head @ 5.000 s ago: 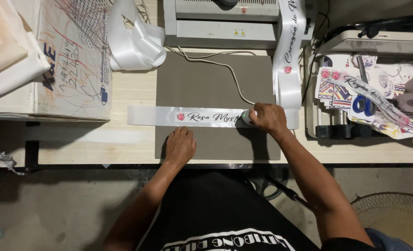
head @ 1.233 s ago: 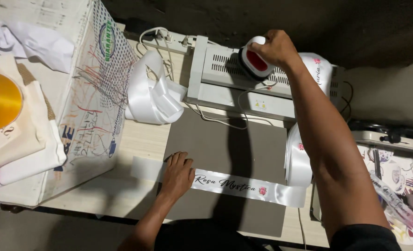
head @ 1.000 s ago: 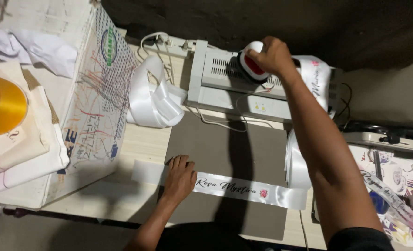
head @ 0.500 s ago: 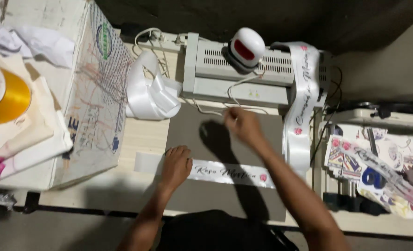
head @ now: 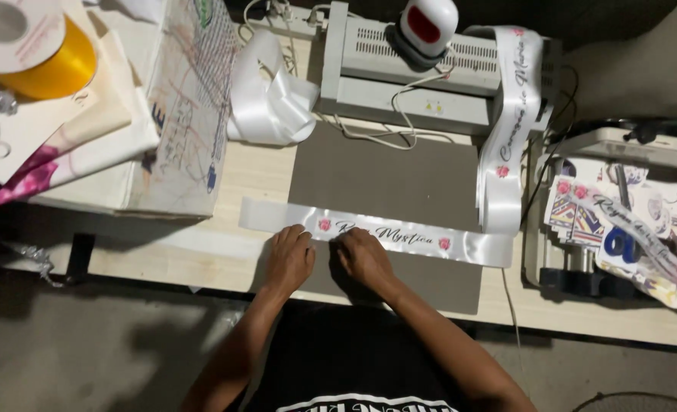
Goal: The person irons printed designs onto white satin sashes. They place a printed design on a sash, press it with an iron, and then peel off the backing. This process is repeated for multiple sashes with different printed phrases.
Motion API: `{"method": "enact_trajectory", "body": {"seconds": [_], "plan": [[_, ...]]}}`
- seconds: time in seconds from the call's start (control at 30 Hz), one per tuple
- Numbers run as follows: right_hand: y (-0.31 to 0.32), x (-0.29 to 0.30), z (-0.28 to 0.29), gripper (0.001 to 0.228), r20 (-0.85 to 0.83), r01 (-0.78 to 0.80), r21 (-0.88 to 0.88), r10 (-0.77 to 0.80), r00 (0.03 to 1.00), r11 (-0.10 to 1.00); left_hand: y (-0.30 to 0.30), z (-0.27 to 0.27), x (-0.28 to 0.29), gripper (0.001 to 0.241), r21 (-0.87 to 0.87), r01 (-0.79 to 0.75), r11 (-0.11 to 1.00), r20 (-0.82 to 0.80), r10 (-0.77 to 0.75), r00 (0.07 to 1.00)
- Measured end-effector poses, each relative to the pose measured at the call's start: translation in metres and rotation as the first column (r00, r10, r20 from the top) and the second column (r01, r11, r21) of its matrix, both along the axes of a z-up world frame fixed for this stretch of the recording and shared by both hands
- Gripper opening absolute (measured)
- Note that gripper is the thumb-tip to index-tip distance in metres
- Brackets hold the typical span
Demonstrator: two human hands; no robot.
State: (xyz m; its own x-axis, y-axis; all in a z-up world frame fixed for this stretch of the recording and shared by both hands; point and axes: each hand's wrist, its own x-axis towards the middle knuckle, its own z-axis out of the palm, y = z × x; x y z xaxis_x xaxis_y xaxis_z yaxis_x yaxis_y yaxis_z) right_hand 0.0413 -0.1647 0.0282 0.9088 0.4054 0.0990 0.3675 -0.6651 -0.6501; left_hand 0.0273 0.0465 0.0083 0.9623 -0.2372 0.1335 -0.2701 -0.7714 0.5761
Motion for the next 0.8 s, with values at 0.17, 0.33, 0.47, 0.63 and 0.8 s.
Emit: {"method": "enact_trajectory", "body": {"seconds": [0.17,0.33,0.47,0.63,0.8], "plan": [[0.025,0.001,-0.006,0.013,0.010,0.028,-0.016,-0.028,1.000,0.999,0.003,-0.015,-0.012,0.036,0.052,0.071,0.996,-0.022,-0.070,0.997],[0.026,0.002,-0.013,0.012,0.031,0.117,-0.002,-0.117,0.993,0.993,0.009,-0.017,-0.014,0.039,0.105,0.099,0.990,-0.060,-0.093,0.994],[-0.049,0.007,-0.045,0.027,0.074,0.259,0.003,-0.259,0.963,0.966,0.025,-0.020,0.002,0.043,0.092,0.036,0.995,0.016,-0.038,0.999],[-0.175,0.010,-0.023,0.052,0.115,0.418,-0.233,-0.402,0.908,0.878,0.047,-0.058,0.048,0.058,0.283,0.036,0.958,0.103,-0.068,0.992],[-0.252,-0.006,-0.011,0.065,0.024,0.238,-0.652,-0.294,0.955,0.720,0.053,-0.022,0.063,0.060,0.236,0.023,0.971,-0.193,0.024,0.981]]}}
